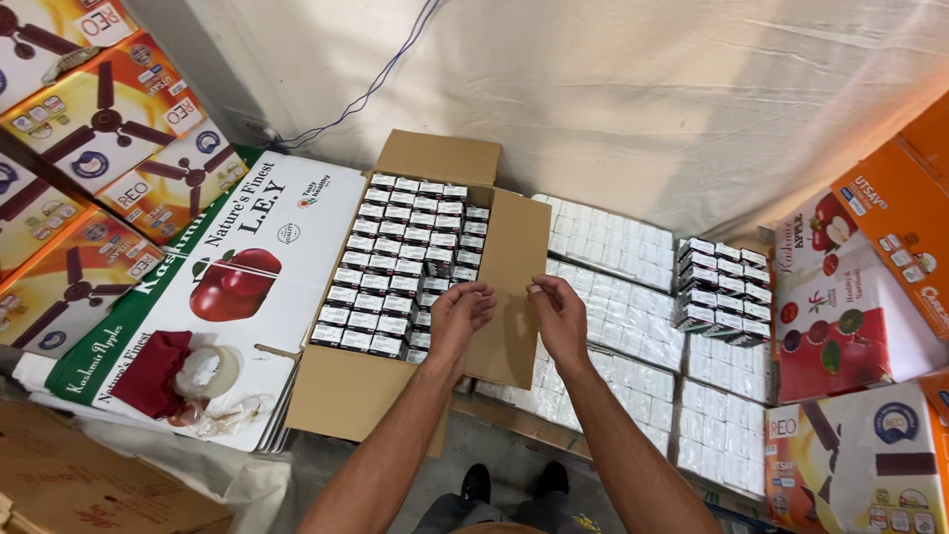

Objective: The person repeatedly picks up small white boxes from a large cardboard box and stacks them in neat rows on a surface to the right. The person handles the boxes one at a time, carefully aligning them as they build up the stack.

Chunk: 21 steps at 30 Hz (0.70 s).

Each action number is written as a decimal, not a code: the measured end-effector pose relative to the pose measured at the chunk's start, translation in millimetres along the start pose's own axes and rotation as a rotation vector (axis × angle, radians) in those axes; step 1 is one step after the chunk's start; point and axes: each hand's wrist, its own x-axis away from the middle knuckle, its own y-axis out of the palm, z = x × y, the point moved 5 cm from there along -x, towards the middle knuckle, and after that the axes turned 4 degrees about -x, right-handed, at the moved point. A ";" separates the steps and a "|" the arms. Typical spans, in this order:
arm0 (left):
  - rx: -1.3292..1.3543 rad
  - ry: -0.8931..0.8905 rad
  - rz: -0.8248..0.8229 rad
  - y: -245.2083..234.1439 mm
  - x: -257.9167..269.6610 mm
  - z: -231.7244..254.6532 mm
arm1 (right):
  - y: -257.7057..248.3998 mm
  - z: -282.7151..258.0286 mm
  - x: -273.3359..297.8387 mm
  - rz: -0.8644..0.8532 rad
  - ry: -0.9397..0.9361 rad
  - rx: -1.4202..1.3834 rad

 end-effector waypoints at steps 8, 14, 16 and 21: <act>0.105 -0.081 0.076 -42.4 -11.0 5.4 | 86.7 6.7 -21.4 -0.292 0.093 0.058; 0.325 -0.205 0.029 -39.2 -20.5 8.5 | 130.3 13.4 -51.7 -0.413 0.038 0.377; 0.363 -0.219 0.026 -36.9 -23.2 12.5 | 139.2 7.4 -54.1 -0.452 0.010 0.442; 0.428 -0.266 -0.018 -36.9 -33.8 8.9 | 148.7 14.5 -62.8 -0.544 -0.181 0.662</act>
